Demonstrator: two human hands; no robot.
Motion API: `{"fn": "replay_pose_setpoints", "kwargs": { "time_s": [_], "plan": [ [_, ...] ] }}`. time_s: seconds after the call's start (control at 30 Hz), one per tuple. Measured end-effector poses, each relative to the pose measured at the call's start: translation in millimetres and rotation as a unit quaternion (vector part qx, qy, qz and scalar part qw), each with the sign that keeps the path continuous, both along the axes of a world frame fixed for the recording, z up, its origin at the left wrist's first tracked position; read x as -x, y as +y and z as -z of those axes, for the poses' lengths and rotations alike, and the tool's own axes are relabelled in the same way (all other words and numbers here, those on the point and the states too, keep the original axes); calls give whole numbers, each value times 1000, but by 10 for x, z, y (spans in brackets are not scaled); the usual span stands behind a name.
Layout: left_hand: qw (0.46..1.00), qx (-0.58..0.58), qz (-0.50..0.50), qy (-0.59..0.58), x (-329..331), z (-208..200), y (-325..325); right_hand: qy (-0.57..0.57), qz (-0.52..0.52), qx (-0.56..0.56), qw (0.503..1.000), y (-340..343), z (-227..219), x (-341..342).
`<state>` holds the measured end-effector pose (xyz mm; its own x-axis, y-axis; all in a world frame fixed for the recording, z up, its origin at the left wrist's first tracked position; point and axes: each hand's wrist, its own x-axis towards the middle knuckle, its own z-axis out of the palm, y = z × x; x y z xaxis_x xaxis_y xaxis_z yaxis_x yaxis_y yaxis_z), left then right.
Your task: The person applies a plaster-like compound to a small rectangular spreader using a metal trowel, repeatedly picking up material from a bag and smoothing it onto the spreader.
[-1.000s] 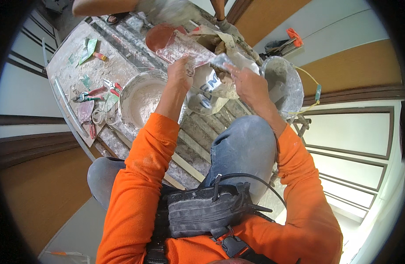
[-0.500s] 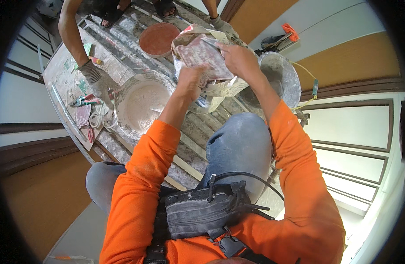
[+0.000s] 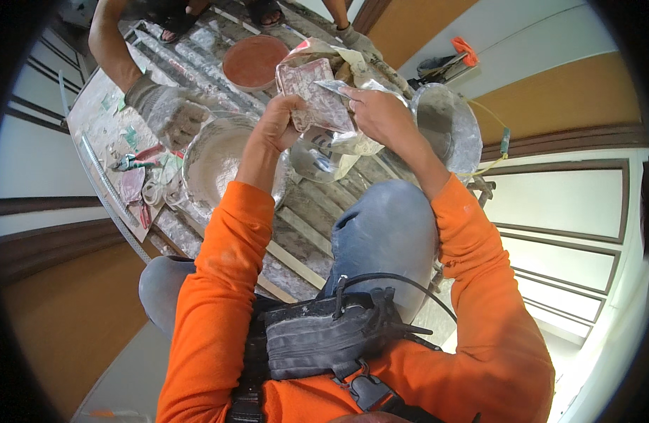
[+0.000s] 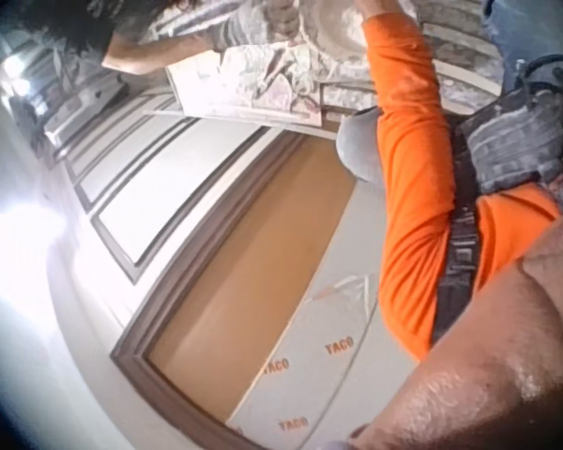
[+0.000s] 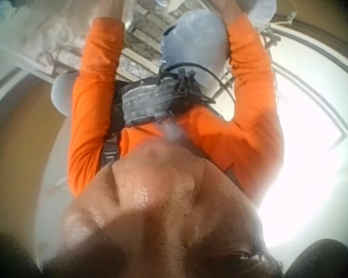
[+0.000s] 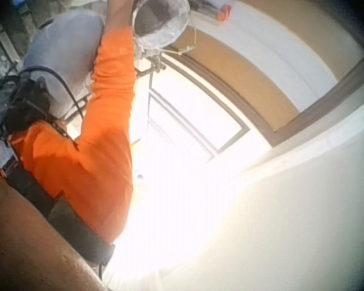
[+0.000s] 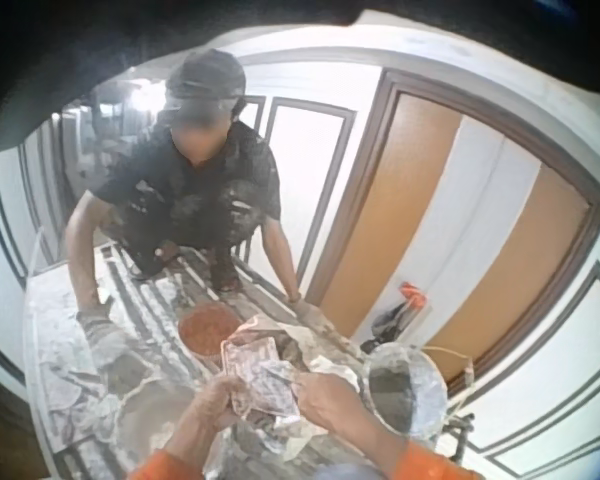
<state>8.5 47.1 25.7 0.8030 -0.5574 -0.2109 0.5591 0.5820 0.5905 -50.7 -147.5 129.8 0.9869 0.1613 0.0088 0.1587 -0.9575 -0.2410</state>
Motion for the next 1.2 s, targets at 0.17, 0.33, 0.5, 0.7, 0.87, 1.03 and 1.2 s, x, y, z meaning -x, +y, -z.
{"fn": "replay_pose_setpoints", "kwargs": {
  "time_s": [0.17,0.33,0.5,0.7,0.87,1.03,1.2],
  "plan": [
    [993,106,6,45,17,-340,113,53,-23,-40,998,34,-41,30],
    [998,-23,-44,-44,58,-365,-149,38,34,-60,997,35,-20,-75],
    [996,-50,-77,-23,85,-378,-152,44,30,-72,996,101,-77,-74],
    [995,-47,-84,-8,137,-352,-124,57,50,-61,995,42,-5,-116],
    [998,-42,-49,-23,111,-337,-92,26,50,-70,996,-93,101,-289],
    [994,-86,-30,-54,102,-316,-17,48,56,-79,994,-22,-1,-253],
    [997,-54,-41,-24,69,-342,-106,-14,58,-94,994,-305,136,-453]
  ]
}}
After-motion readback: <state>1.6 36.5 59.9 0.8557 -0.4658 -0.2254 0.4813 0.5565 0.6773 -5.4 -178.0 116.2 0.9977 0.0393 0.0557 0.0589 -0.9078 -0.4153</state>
